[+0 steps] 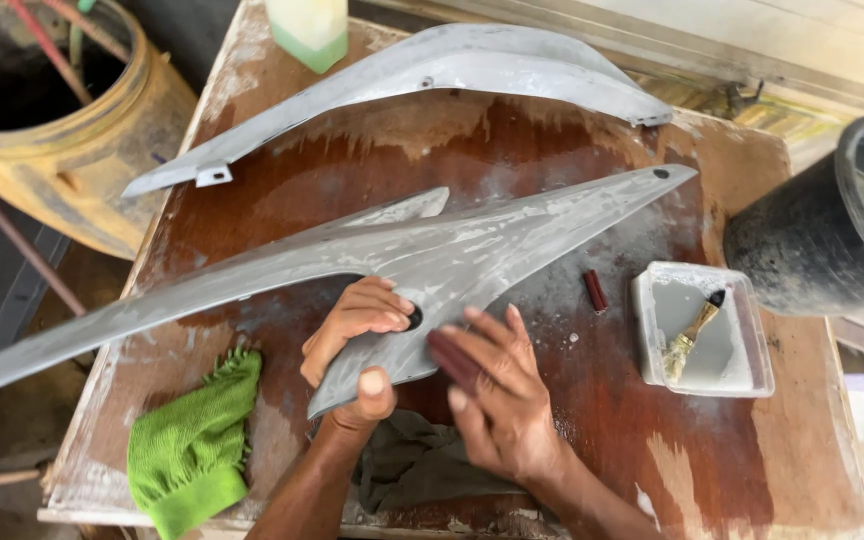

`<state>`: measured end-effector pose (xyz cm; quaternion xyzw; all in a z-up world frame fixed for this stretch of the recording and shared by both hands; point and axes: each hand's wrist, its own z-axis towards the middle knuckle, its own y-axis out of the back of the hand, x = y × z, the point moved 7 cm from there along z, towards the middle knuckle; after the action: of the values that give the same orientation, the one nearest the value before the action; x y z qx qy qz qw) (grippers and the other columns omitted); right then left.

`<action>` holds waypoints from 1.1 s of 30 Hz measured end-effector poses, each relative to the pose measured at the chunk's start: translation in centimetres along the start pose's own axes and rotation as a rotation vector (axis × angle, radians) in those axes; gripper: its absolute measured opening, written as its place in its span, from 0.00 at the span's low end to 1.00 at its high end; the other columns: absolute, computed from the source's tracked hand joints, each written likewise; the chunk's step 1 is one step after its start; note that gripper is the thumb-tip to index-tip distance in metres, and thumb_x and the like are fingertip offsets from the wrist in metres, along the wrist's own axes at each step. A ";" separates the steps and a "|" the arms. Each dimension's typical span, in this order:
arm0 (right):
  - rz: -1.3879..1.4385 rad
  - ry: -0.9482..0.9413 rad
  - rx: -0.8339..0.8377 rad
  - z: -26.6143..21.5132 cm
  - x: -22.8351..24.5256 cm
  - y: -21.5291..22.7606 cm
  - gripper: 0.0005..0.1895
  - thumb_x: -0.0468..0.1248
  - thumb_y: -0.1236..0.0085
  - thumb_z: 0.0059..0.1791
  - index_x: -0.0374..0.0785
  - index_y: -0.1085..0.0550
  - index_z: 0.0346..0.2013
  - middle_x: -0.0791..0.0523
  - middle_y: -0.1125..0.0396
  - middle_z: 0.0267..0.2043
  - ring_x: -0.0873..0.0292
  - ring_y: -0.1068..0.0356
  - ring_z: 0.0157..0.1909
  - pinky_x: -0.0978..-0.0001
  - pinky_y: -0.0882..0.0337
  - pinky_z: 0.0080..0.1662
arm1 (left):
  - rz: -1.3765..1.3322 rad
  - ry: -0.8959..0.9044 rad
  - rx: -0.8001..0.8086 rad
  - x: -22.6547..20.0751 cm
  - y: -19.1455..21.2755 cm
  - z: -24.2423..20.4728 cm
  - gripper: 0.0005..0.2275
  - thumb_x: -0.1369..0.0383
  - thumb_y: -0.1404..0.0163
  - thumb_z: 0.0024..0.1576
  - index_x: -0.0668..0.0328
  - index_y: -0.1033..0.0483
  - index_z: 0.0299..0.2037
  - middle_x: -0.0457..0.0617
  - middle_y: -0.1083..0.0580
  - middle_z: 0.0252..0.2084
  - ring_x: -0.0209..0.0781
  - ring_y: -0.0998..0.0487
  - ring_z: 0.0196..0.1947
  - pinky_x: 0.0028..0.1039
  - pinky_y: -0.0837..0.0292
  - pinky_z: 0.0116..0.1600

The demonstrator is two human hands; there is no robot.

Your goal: The person sands the surface of a grey metal motorcycle fender using a sanding block. They hold the fender steady with one hand while moving the sanding block back and forth across the surface to smooth it.

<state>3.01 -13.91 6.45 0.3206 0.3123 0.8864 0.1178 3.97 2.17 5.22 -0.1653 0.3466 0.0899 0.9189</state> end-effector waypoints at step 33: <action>0.173 -0.289 -0.055 0.2 -6.3 1.4 0.20 0.31 0.51 0.53 0.34 0.29 0.60 0.57 0.35 0.35 0.66 0.43 0.26 0.76 0.36 0.28 | 0.025 0.049 -0.050 0.0 -0.6 0.0 0.25 0.37 0.60 0.66 0.53 0.35 0.39 0.43 0.28 0.32 0.40 0.24 0.40 0.43 0.29 0.65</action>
<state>7.97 -17.45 4.33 0.4672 0.2392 0.8460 0.0937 4.13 1.64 5.33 -0.1860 0.3685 0.1059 0.9047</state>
